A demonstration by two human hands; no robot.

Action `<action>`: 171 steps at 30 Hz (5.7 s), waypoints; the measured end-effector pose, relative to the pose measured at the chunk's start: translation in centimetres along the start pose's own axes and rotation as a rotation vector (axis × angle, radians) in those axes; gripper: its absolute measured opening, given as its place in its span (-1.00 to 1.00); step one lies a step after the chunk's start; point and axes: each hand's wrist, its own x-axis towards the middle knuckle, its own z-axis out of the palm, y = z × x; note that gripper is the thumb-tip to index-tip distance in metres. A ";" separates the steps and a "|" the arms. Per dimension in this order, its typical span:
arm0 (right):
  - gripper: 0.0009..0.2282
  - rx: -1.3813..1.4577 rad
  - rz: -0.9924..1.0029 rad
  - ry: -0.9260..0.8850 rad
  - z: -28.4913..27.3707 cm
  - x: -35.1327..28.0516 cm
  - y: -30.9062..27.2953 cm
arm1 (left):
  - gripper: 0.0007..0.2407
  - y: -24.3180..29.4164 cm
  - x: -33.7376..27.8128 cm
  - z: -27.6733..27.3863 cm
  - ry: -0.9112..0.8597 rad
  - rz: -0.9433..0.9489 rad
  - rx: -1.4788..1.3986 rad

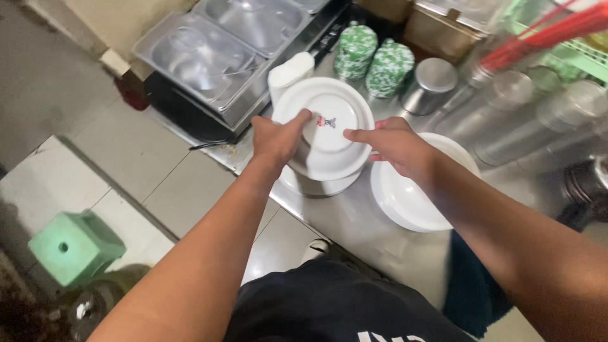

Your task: Wiping bowls with a cloth at a counter.

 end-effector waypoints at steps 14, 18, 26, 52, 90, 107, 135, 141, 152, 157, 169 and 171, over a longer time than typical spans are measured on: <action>-0.39 0.214 -0.201 0.354 -6.9 -8.4 6.6 | -0.55 3.8 -6.3 5.0 -0.516 -0.208 -0.265; -0.47 0.073 -0.348 0.655 -8.6 -10.8 11.8 | -0.61 4.3 -8.4 6.3 -0.552 -0.271 -0.394; 0.01 -0.592 0.065 0.751 -10.2 -17.6 19.1 | -0.49 4.6 -10.8 7.7 -0.723 -0.226 -0.400; -0.62 -0.360 -0.769 0.627 -12.6 -17.3 11.0 | -0.58 4.2 -15.2 12.8 -0.748 -0.100 -0.370; -0.65 -0.412 -0.287 0.443 -10.1 -12.0 5.6 | -0.65 2.2 -9.2 17.0 -0.588 -0.059 -0.360; -0.57 -0.611 -0.610 0.544 -7.5 -12.1 7.9 | -0.80 -1.7 -7.2 19.1 -0.723 -0.036 -0.582; -0.68 -0.229 -0.063 0.626 -9.6 -14.6 6.7 | -0.66 0.0 -13.4 16.5 -0.627 -0.126 -0.454; -0.72 -0.585 -0.984 0.616 -9.6 -11.9 11.0 | -0.76 -4.1 -11.6 19.4 -0.742 -0.053 -0.570; -0.71 -0.187 -0.195 0.635 -10.0 -13.3 10.8 | -0.64 0.9 -15.4 13.8 -0.522 -0.136 -0.539; -0.72 -0.347 -0.462 0.695 -9.3 -13.6 10.3 | -0.59 -0.8 -13.6 15.6 -0.535 0.090 -0.472; -0.67 -0.237 -0.272 0.567 -10.2 -13.5 11.0 | -0.64 -0.8 -14.7 14.2 -0.542 -0.032 -0.559; -0.66 -0.217 -0.232 0.569 -10.3 -13.1 12.5 | -0.63 -0.9 -13.9 13.9 -0.466 -0.100 -0.552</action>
